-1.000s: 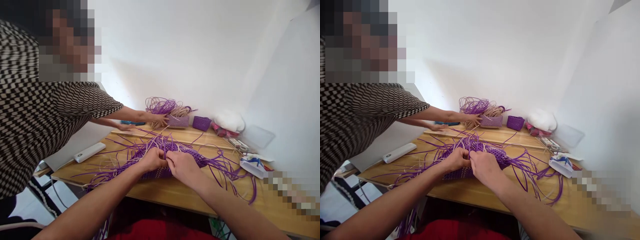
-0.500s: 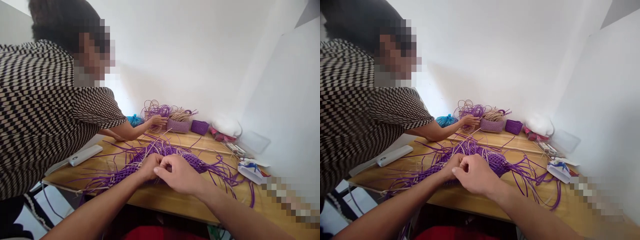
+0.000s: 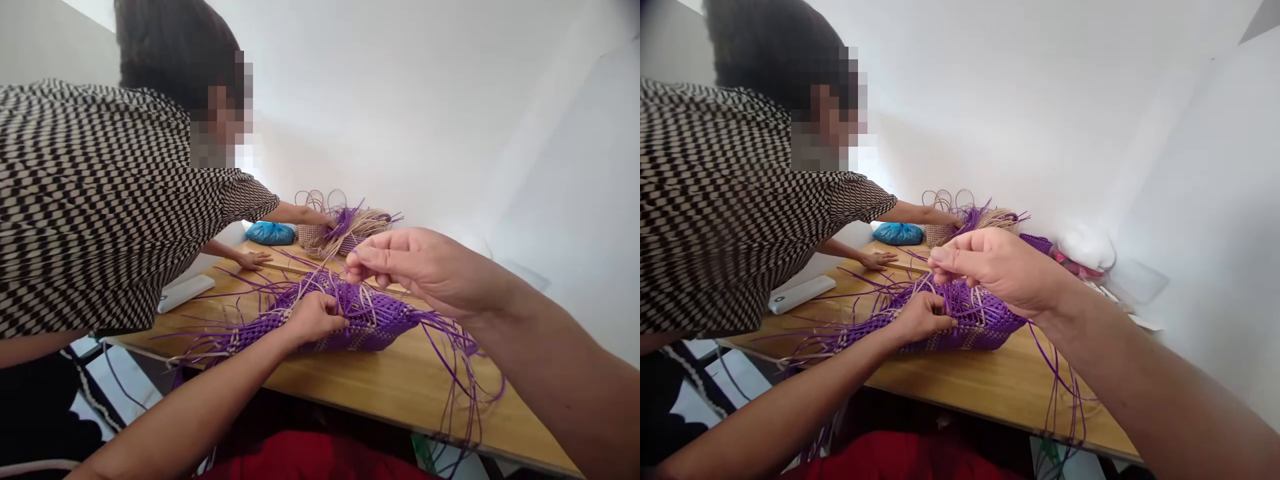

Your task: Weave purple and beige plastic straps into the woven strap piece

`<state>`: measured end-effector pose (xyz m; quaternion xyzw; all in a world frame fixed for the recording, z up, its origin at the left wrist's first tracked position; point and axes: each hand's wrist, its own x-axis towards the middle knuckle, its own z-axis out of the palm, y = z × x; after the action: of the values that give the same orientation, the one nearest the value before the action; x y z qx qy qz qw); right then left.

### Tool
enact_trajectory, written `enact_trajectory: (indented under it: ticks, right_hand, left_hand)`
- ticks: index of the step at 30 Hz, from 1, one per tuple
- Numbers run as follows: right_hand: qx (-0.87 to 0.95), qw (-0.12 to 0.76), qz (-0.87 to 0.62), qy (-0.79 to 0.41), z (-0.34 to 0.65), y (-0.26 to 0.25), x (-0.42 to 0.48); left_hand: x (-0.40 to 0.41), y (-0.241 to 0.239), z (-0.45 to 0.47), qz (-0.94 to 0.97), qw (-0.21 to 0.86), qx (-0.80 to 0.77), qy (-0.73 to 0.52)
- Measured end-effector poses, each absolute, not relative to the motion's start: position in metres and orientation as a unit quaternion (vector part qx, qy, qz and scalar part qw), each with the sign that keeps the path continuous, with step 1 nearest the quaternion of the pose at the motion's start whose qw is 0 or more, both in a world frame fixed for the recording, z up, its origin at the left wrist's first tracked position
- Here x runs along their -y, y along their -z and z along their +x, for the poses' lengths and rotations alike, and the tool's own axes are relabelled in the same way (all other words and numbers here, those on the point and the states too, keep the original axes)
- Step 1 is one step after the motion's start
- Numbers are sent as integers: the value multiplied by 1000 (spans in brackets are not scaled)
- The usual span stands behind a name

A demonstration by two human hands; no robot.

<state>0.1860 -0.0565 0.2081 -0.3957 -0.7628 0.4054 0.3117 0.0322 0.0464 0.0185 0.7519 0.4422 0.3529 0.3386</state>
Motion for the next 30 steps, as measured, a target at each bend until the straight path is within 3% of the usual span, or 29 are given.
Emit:
enact_trajectory:
  ticks: [6, 11, 13, 15, 19, 21, 24, 26, 30]
  right_hand:
    - [813, 259, -415, -316, 196, -211, 63]
    - [822, 341, -440, 117, 223, -222, 42]
    - [785, 360, -466, 192, 232, -224, 25]
    - [770, 364, -504, 140, 236, -224, 9]
    - [777, 360, -510, -79, 220, -229, -3]
    - [796, 403, -449, -36, 203, -241, 1]
    - [816, 449, -317, 180, 168, -267, 9]
    - [844, 401, -265, 238, 141, -275, 10]
    - [956, 170, -199, 130, 98, -247, 6]
  left_hand:
    - [-44, -22, 32, 764, 318, -451, -334]
    - [-39, -26, 38, 767, 299, -479, -305]
    - [-38, -26, 39, 769, 285, -491, -294]
    - [-38, -25, 39, 772, 279, -491, -290]
    - [-39, -21, 36, 780, 281, -474, -296]
    - [-40, -19, 35, 782, 281, -470, -298]
    - [-40, -17, 35, 779, 284, -476, -294]
    - [-39, -18, 37, 773, 280, -489, -293]
    - [-36, -18, 38, 773, 296, -478, -292]
